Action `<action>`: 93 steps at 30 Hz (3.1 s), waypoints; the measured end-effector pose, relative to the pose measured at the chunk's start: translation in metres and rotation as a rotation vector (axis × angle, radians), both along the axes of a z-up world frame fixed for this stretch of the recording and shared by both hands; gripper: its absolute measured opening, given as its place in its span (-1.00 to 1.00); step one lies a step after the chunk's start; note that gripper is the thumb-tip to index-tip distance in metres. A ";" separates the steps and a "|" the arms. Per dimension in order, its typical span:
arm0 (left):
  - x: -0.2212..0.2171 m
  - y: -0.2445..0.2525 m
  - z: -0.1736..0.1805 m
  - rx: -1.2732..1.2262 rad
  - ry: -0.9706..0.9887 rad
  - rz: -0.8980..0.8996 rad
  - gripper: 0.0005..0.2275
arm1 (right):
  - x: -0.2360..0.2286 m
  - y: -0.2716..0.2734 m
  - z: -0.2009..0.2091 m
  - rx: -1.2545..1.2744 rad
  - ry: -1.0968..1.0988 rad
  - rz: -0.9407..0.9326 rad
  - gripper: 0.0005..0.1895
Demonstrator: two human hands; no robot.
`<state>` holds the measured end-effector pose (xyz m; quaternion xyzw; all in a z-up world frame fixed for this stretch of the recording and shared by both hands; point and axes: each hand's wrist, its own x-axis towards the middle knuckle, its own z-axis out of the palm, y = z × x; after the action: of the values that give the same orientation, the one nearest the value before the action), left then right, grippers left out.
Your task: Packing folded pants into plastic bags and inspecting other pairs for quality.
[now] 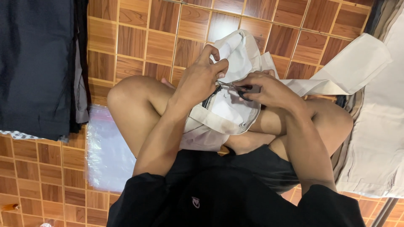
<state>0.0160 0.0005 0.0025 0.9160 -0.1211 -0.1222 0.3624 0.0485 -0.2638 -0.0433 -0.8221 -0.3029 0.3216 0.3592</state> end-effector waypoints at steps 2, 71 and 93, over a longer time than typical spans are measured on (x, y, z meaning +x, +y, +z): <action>-0.001 0.000 -0.002 -0.007 -0.011 -0.003 -0.95 | 0.000 0.002 0.001 0.008 0.006 0.001 -0.63; 0.043 0.010 0.005 -0.408 0.491 0.430 -0.52 | 0.385 -0.027 -0.098 -0.049 -0.920 -0.737 -0.94; 0.022 -0.001 -0.019 -1.309 0.240 -0.092 -0.43 | 0.021 0.017 0.024 0.258 -0.149 -0.422 -0.18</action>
<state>0.0376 -0.0009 -0.0168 0.4811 -0.1682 -0.1401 0.8489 0.0699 -0.2464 -0.0196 -0.8360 -0.1889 0.1367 0.4966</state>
